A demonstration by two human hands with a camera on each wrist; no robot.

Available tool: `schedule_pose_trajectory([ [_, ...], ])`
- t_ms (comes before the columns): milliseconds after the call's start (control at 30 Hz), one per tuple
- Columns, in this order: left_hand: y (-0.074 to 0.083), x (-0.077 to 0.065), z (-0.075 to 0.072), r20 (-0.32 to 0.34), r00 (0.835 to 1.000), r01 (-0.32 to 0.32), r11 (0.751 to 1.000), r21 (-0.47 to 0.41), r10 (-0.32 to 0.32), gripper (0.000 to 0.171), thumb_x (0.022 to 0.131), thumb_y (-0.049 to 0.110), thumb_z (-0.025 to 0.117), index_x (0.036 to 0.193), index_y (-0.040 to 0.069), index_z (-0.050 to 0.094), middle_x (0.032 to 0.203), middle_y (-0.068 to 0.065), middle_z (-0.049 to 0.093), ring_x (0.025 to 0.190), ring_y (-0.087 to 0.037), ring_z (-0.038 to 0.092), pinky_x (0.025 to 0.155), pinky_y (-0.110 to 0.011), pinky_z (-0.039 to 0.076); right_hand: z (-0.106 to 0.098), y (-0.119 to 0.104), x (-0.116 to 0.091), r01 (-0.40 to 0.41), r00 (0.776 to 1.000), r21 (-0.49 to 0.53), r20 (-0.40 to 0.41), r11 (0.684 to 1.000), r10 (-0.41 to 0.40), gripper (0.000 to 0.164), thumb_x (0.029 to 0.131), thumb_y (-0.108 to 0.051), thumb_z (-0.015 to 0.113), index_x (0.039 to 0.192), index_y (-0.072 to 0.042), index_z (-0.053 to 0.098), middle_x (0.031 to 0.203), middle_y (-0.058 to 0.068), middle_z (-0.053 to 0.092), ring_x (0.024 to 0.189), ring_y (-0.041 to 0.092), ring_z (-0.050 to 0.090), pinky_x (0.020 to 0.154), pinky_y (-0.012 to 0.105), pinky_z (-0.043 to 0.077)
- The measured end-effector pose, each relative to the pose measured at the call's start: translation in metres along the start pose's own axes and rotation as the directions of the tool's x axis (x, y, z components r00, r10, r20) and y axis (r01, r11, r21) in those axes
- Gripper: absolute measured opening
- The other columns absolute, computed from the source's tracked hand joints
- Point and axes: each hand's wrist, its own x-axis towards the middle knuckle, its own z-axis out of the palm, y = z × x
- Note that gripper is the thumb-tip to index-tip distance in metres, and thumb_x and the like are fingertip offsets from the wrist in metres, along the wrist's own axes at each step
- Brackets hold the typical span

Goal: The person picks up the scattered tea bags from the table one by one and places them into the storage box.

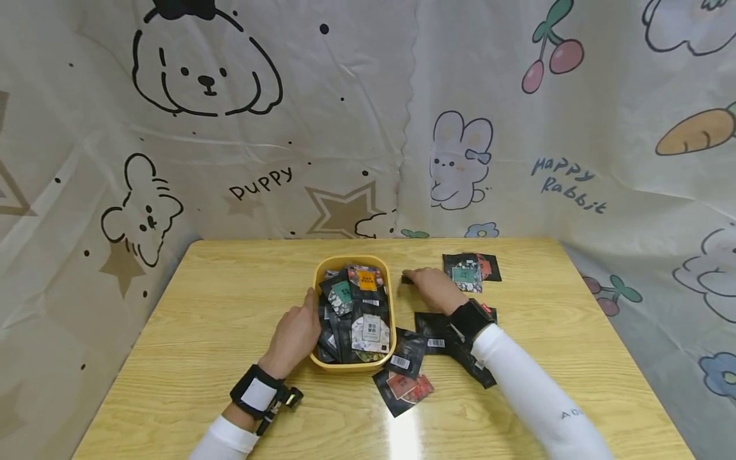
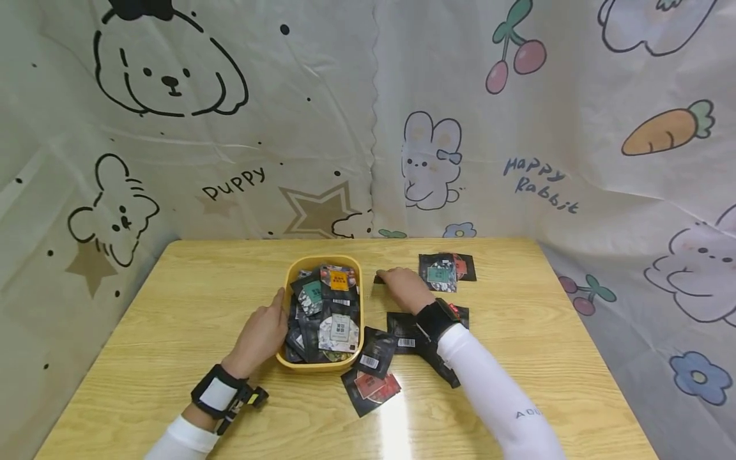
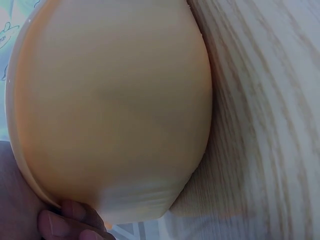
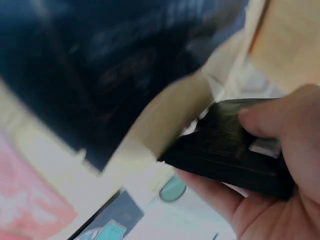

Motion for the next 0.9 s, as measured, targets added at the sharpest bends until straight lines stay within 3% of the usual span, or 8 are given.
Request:
schedule_pose_trajectory([
  [133,0.0,0.0,0.002,0.004,1.0,-0.008,1.0,-0.005,0.008,0.051,0.098,0.008,0.047,0.145,-0.011,0.038,0.061,-0.01,0.059,0.045,-0.013,0.049,0.04,-0.027,0.034,-0.017,-0.005,-0.006,-0.034,0.986,0.068,-0.162,0.997,0.045,0.039,0.097,-0.002,0.054,0.136,-0.007,0.057,0.122,0.014,0.069,0.101,0.03,0.07,0.085,0.043,0.055],
  [300,0.0,0.002,0.003,-0.005,1.0,0.0,0.999,-0.032,-0.001,0.051,0.098,0.009,0.048,0.145,-0.01,0.037,0.061,-0.009,0.058,0.045,-0.013,0.048,0.04,-0.027,0.033,-0.034,-0.045,-0.009,0.124,0.951,0.077,-0.295,0.989,-0.096,0.047,0.096,0.002,0.051,0.142,-0.007,0.051,0.138,0.013,0.059,0.121,0.03,0.061,0.1,0.042,0.049],
  [367,0.0,0.002,0.003,-0.013,1.0,0.002,0.999,-0.041,-0.002,0.051,0.098,0.008,0.048,0.145,-0.01,0.038,0.063,-0.011,0.06,0.046,-0.014,0.05,0.04,-0.028,0.034,-0.034,-0.063,-0.01,0.213,0.946,0.074,-0.265,0.974,-0.187,0.047,0.098,-0.003,0.05,0.144,-0.007,0.049,0.143,0.013,0.055,0.128,0.03,0.056,0.106,0.043,0.044],
  [467,-0.001,0.002,0.003,-0.024,1.0,-0.004,0.999,-0.041,0.003,0.05,0.098,0.009,0.048,0.143,-0.01,0.04,0.066,-0.015,0.063,0.049,-0.016,0.053,0.042,-0.029,0.036,-0.031,-0.085,-0.016,0.281,0.959,0.148,-0.093,0.948,-0.269,0.05,0.104,-0.026,0.044,0.151,-0.01,0.039,0.155,0.011,0.04,0.142,0.03,0.041,0.115,0.05,0.032],
  [600,-0.001,0.003,0.004,-0.014,1.0,-0.003,0.999,-0.049,0.002,0.05,0.098,0.009,0.047,0.144,-0.01,0.04,0.067,-0.016,0.063,0.049,-0.017,0.054,0.042,-0.03,0.037,-0.031,-0.092,-0.027,0.214,0.964,0.274,0.099,0.938,-0.248,0.066,0.103,-0.055,0.031,0.157,-0.018,0.027,0.165,0.007,0.02,0.151,0.029,0.021,0.12,0.055,0.016],
  [667,-0.001,0.003,0.003,-0.008,1.0,0.004,0.999,-0.053,-0.004,0.051,0.099,0.01,0.046,0.145,-0.01,0.039,0.065,-0.014,0.061,0.049,-0.016,0.051,0.043,-0.029,0.035,-0.034,-0.086,-0.033,0.167,0.975,0.293,0.093,0.942,-0.202,0.067,0.102,-0.056,0.034,0.157,-0.018,0.027,0.165,0.007,0.019,0.152,0.029,0.02,0.12,0.055,0.015],
  [767,-0.001,0.002,0.004,0.002,1.0,0.012,0.998,-0.057,-0.012,0.051,0.099,0.01,0.046,0.146,-0.009,0.037,0.062,-0.01,0.058,0.047,-0.014,0.048,0.042,-0.028,0.034,-0.04,-0.065,-0.046,0.081,0.994,0.281,0.049,0.956,-0.098,0.067,0.099,-0.049,0.049,0.156,-0.019,0.03,0.163,0.01,0.022,0.15,0.031,0.024,0.119,0.055,0.021],
  [900,0.0,0.001,0.004,0.012,1.0,0.023,0.998,-0.063,-0.022,0.052,0.099,0.009,0.047,0.147,-0.008,0.036,0.059,-0.007,0.054,0.045,-0.013,0.046,0.042,-0.027,0.032,-0.046,-0.03,-0.071,-0.026,0.999,0.219,0.038,0.975,0.018,0.076,0.09,-0.043,0.068,0.153,-0.017,0.035,0.161,0.014,0.026,0.146,0.038,0.029,0.115,0.058,0.026],
])
